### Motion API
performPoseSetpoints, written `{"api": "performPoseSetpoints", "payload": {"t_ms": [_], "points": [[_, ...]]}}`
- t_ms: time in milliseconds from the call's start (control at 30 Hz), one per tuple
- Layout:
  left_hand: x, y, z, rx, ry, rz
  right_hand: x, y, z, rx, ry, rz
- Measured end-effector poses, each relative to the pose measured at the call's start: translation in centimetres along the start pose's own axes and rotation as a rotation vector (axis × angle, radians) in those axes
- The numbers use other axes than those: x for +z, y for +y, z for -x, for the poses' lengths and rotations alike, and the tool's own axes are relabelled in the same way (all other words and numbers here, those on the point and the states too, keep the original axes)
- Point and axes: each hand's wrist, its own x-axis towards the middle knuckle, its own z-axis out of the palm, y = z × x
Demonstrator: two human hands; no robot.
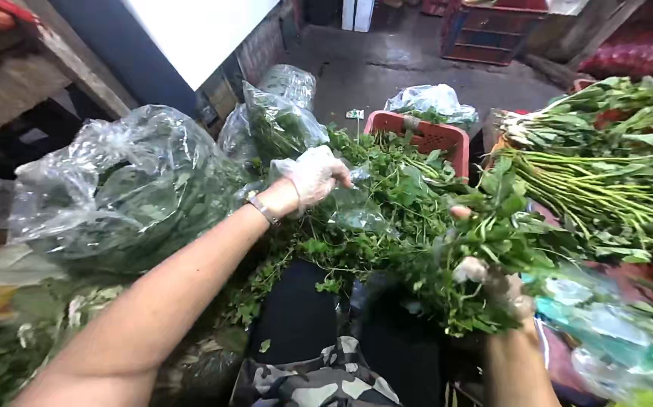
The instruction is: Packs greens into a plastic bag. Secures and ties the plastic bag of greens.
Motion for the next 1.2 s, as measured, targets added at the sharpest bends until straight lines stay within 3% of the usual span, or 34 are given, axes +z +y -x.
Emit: {"api": "performPoseSetpoints", "payload": {"t_ms": [67,167,267,333,400,533,633,733,833,933,1067,1200], "points": [[-0.6,0.6,-0.3,0.053,-0.056,-0.048,0.3,0.1,0.0,0.062,-0.04,0.08],[-2.0,0.6,-0.3,0.206,0.064,0.021,2.1,-1.8,-1.9,0.147,-0.313,0.155],[-4.3,1.8,0.7,0.17,0.116,0.095,5.8,-5.2,-2.7,-0.271,-0.598,0.453],[-4.9,2.5,1.1,0.189,0.127,0.174,7.2,-7.1,-3.2,-0.524,-0.619,0.729],[-4.6,2.8,-0.2,0.218,0.084,0.31,7.3,-8.5,-4.1,-0.568,-0.613,0.888],[-3.8,3.5,-1.3,0.226,-0.063,0.509,8.2,-8.7,-5.8,-0.473,-0.713,1.023],[-4.5,4.2,-1.4,0.166,-0.051,0.098,7.9,-7.9,-5.3,-0.572,-0.713,1.079],[-4.0,3.7,-2.6,-0.153,-0.158,-0.321,7.8,-7.0,-3.7,-0.509,-0.753,1.236],[-2.6,3.0,-2.8,-0.178,-0.01,-0.376,7.4,-6.1,-2.4,-0.397,-0.727,1.341],[-2.6,4.8,-2.2,-0.121,-0.022,-0.388,5.4,-5.5,-2.3,-0.27,-0.618,1.065],[-2.2,4.5,-2.4,-0.077,-0.073,-0.348,1.0,-5.4,-1.7,-0.207,-0.407,0.242],[-1.3,6.2,-1.4,0.046,-0.129,-0.262,2.2,-7.1,-0.3,0.02,-0.296,-0.16]]}}
